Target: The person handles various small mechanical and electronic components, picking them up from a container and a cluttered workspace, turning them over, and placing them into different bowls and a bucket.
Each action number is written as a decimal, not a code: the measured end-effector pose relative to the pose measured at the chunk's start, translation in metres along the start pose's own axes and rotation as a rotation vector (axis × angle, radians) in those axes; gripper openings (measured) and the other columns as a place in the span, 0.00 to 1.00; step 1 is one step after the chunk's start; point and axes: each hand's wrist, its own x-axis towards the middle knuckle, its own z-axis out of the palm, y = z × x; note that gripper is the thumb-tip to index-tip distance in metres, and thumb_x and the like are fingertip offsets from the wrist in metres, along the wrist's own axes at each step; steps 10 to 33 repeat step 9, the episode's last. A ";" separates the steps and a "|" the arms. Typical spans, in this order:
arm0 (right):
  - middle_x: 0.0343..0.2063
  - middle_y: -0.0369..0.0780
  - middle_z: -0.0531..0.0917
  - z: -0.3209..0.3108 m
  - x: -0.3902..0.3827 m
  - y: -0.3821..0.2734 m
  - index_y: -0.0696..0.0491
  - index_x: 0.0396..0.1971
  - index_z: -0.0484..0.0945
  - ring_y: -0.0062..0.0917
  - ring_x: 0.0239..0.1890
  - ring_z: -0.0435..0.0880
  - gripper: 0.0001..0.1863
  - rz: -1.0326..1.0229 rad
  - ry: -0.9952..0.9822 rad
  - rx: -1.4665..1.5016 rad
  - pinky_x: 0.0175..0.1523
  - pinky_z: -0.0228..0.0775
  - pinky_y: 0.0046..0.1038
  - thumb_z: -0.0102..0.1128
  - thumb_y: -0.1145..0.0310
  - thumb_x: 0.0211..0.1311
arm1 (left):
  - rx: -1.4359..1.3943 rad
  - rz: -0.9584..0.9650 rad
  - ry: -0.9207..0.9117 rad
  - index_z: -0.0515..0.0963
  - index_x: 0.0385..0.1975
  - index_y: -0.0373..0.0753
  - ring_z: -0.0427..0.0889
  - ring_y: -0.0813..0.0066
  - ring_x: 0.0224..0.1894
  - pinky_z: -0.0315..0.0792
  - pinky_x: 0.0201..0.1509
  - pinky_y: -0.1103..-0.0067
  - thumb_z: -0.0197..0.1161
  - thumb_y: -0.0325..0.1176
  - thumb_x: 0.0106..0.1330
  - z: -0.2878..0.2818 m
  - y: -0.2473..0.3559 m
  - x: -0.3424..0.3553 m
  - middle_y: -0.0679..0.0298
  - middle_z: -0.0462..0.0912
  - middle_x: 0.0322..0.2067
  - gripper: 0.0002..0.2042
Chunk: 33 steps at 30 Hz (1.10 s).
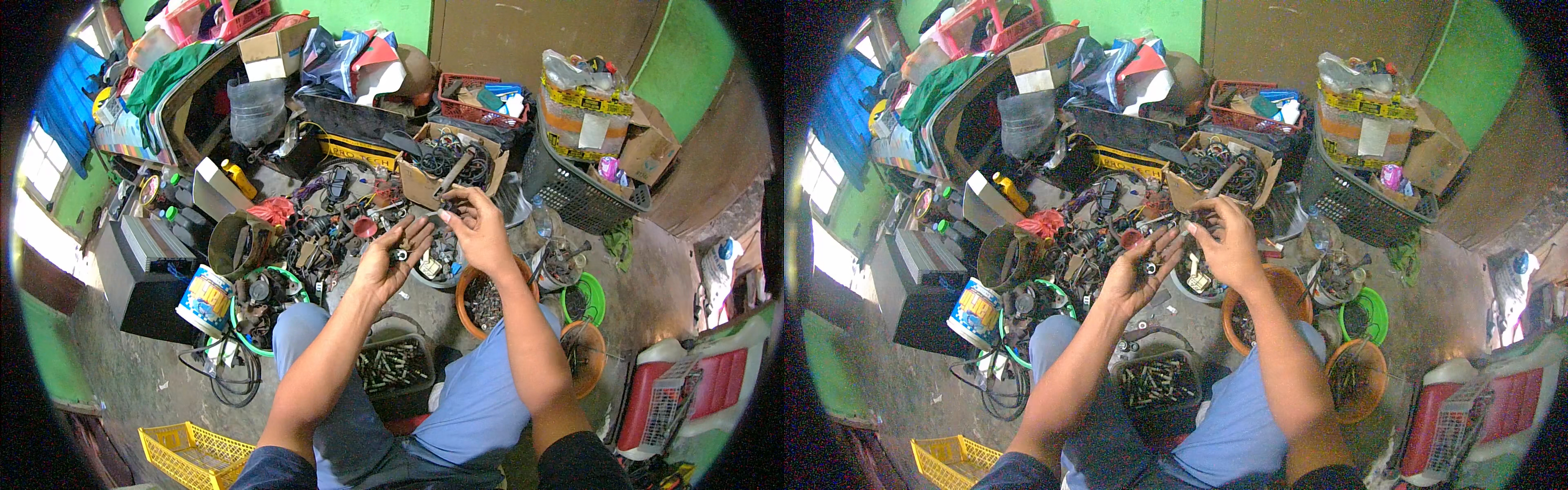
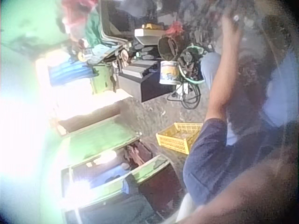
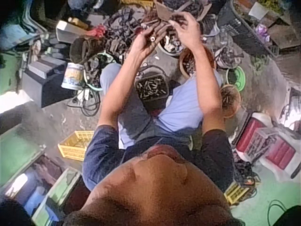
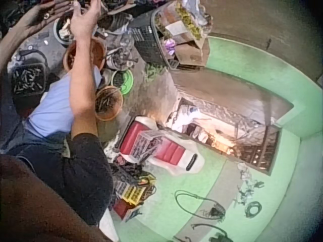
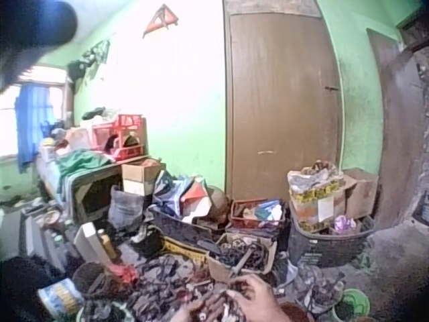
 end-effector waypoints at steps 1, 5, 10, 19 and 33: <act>0.45 0.42 0.79 -0.001 0.001 0.003 0.59 0.46 0.77 0.28 0.45 0.84 0.14 -0.037 0.010 -0.021 0.47 0.80 0.28 0.66 0.77 0.59 | 0.001 0.003 -0.001 0.58 0.67 0.29 0.69 0.54 0.67 0.65 0.73 0.62 0.48 0.31 0.75 0.002 0.000 0.000 0.49 0.68 0.65 0.23; 0.48 0.41 0.78 -0.006 0.000 0.005 0.59 0.46 0.77 0.28 0.45 0.84 0.14 0.078 -0.008 0.059 0.47 0.81 0.27 0.65 0.77 0.61 | 0.007 0.024 -0.016 0.57 0.68 0.29 0.67 0.50 0.68 0.63 0.74 0.60 0.41 0.30 0.78 0.006 0.001 -0.001 0.47 0.69 0.64 0.21; 0.46 0.37 0.80 -0.011 -0.002 0.011 0.58 0.51 0.74 0.19 0.44 0.81 0.15 0.082 -0.060 0.035 0.46 0.78 0.23 0.62 0.78 0.65 | -0.046 -0.001 -0.128 0.51 0.70 0.30 0.66 0.46 0.68 0.62 0.74 0.59 0.42 0.31 0.78 -0.001 0.003 -0.001 0.47 0.67 0.66 0.24; 0.46 0.37 0.80 -0.011 -0.002 0.011 0.58 0.51 0.74 0.19 0.44 0.81 0.15 0.082 -0.060 0.035 0.46 0.78 0.23 0.62 0.78 0.65 | -0.046 -0.001 -0.128 0.51 0.70 0.30 0.66 0.46 0.68 0.62 0.74 0.59 0.42 0.31 0.78 -0.001 0.003 -0.001 0.47 0.67 0.66 0.24; 0.46 0.37 0.80 -0.011 -0.002 0.011 0.58 0.51 0.74 0.19 0.44 0.81 0.15 0.082 -0.060 0.035 0.46 0.78 0.23 0.62 0.78 0.65 | -0.046 -0.001 -0.128 0.51 0.70 0.30 0.66 0.46 0.68 0.62 0.74 0.59 0.42 0.31 0.78 -0.001 0.003 -0.001 0.47 0.67 0.66 0.24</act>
